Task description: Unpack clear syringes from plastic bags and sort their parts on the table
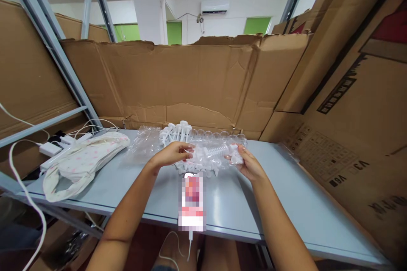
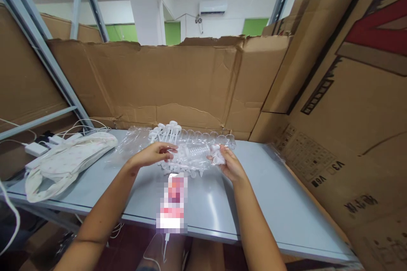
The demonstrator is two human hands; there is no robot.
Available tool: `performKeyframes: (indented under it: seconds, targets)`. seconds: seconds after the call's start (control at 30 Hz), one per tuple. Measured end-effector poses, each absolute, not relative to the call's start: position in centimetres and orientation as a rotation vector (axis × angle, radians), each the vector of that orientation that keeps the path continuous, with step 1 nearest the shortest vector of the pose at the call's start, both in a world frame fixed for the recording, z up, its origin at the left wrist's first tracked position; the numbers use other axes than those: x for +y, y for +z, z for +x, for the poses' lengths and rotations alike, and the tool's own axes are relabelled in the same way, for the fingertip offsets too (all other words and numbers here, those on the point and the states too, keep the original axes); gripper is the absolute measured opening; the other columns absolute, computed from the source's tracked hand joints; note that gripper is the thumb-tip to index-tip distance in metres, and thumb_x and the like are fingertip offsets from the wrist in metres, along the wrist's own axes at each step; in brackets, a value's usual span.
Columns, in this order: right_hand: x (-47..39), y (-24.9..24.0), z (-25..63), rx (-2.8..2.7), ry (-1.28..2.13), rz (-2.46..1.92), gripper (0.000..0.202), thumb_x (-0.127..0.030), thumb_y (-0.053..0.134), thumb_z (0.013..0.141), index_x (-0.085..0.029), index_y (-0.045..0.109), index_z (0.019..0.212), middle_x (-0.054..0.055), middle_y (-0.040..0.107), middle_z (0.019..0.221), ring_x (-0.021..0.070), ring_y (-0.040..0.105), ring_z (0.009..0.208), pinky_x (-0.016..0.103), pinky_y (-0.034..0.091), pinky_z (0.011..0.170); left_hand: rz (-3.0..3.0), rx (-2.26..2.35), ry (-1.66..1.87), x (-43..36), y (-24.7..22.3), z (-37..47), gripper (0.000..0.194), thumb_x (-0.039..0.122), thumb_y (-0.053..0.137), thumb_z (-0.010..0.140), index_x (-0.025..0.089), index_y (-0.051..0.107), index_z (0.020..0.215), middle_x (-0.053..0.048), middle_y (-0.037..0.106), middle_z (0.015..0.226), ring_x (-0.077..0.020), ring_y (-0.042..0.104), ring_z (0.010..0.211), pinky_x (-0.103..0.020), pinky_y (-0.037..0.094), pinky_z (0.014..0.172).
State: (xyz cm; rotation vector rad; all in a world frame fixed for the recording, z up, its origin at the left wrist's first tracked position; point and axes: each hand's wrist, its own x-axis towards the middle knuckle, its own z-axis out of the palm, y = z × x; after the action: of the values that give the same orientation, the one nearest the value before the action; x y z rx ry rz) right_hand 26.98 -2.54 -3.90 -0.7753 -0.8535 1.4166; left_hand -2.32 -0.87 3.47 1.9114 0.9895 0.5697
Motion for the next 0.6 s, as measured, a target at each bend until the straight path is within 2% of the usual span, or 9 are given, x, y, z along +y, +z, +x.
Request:
performKeyframes:
  seconds: [0.17, 0.4, 0.6]
  targets:
    - [-2.8, -3.8, 26.6, -0.885, 1.42, -0.801, 0.033, -0.043, 0.074, 0.07, -0.022, 0.065, 0.094, 0.001, 0.07, 0.079, 0.0187, 0.069, 0.065, 0.028, 0.055, 0.057, 1.965, 0.898, 0.346, -1.5, 4.3, -2.0, 0.058, 0.028, 0.066, 0.069, 0.016, 0.053, 0.125, -0.003, 0.066, 0.086, -0.0106, 0.056, 0.065, -0.022, 0.043, 0.058]
    - [-2.6, -4.0, 26.9, -0.888, 1.426, -0.81, 0.037, -0.046, 0.073, 0.071, -0.023, 0.065, 0.099, 0.002, 0.071, 0.08, 0.0201, 0.07, 0.071, 0.029, 0.056, 0.06, 2.221, 0.989, 0.588, -2.7, 4.3, -2.1, 0.033, 0.019, 0.056, 0.073, 0.018, 0.059, 0.106, 0.001, 0.058, 0.081, -0.0094, 0.047, 0.062, -0.022, 0.038, 0.056]
    - [-2.4, -4.1, 27.1, -0.889, 1.419, -0.808, 0.032, -0.045, 0.07, 0.074, -0.025, 0.064, 0.099, 0.003, 0.072, 0.096, 0.0196, 0.07, 0.075, 0.029, 0.056, 0.061, 2.305, 1.15, 0.767, -4.0, 4.7, -3.7, 0.026, 0.027, 0.053, 0.081, 0.022, 0.057, 0.106, -0.002, 0.06, 0.092, -0.0117, 0.053, 0.07, -0.025, 0.043, 0.065]
